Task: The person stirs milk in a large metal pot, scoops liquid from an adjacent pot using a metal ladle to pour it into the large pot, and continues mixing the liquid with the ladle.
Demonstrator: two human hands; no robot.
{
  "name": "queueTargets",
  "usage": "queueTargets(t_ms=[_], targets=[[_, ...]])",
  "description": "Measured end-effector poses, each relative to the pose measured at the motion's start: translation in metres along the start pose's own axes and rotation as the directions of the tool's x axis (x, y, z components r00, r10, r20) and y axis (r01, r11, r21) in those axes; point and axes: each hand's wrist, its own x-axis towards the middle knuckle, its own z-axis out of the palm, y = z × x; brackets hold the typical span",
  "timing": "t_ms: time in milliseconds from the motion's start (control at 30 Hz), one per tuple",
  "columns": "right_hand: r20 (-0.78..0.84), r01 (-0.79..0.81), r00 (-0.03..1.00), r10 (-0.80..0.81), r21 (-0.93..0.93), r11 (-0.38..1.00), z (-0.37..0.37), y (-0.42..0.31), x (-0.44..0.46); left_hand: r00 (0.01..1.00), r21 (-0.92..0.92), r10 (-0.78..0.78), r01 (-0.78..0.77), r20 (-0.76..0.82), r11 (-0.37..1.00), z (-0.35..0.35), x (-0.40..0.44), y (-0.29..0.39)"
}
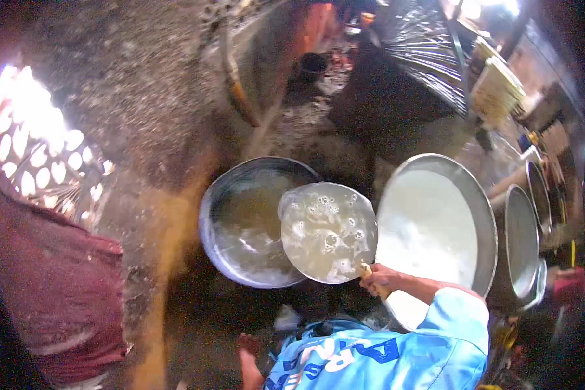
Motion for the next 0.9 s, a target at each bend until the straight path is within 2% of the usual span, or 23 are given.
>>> queueTargets(t_ms=[33,67,100,200,233,333,367,467,500,600,667,733,833,900], targets=[[-0.042,0.004,0.999,-0.007,-0.063,0.998,-0.017,0.007,-0.023,0.999,-0.007,-0.037,0.037,0.02,0.999,0.01,0.006,0.002],[-0.089,0.0,0.996,-0.004,-0.05,0.999,-0.031,0.015,-0.048,0.996,-0.012,-0.075,0.076,0.04,0.997,0.019,0.012,0.003],[-0.133,-0.003,0.991,-0.002,-0.037,0.999,-0.043,0.021,-0.075,0.996,0.153,-0.072,0.062,0.061,0.986,0.032,0.015,0.002],[-0.254,-0.01,0.967,0.008,-0.009,1.0,-0.094,0.066,-0.121,1.0,0.275,0.018,-0.016,-0.006,0.961,0.074,-0.019,-0.014],[-0.29,-0.015,0.957,0.016,0.007,1.0,-0.114,0.089,-0.127,0.999,0.323,0.038,-0.041,0.017,0.946,0.086,-0.032,-0.019],[-0.383,0.026,0.924,0.009,0.085,0.996,-0.156,0.145,-0.146,0.999,0.409,-0.037,0.033,0.003,0.912,0.104,-0.036,-0.032],[-0.407,0.049,0.913,0.008,0.128,0.991,-0.169,0.165,-0.146,0.995,0.432,-0.097,0.097,-0.021,0.897,0.112,-0.035,-0.032],[-0.5,0.167,0.866,-0.021,0.249,0.954,-0.201,0.223,-0.14,0.999,0.478,-0.039,0.046,-0.024,0.877,0.119,-0.047,-0.041],[-0.529,0.211,0.848,-0.029,0.287,0.934,-0.208,0.242,-0.133,0.998,0.487,-0.045,0.02,0.04,0.873,0.117,-0.05,-0.039],[-0.565,0.304,0.824,-0.053,0.361,0.882,-0.215,0.272,-0.116,1.0,0.537,-0.026,0.015,0.013,0.843,0.125,-0.052,-0.028],[-0.549,0.369,0.836,-0.011,0.545,0.753,-0.218,0.289,-0.095,1.0,0.575,0.017,-0.012,-0.003,0.818,0.136,-0.059,-0.019],[-0.616,0.376,0.786,0.054,0.546,0.749,-0.231,0.318,-0.054,0.998,0.593,0.038,-0.002,-0.047,0.805,0.147,-0.067,-0.01],[-0.631,0.468,0.773,0.074,0.644,0.605,-0.219,0.32,-0.031,0.997,0.598,0.071,-0.05,-0.012,0.8,0.162,-0.075,0.005],[-0.631,0.481,0.77,0.092,0.67,0.565,-0.206,0.301,-0.027,0.994,0.605,0.102,-0.098,0.029,0.79,0.179,-0.093,0.012]])
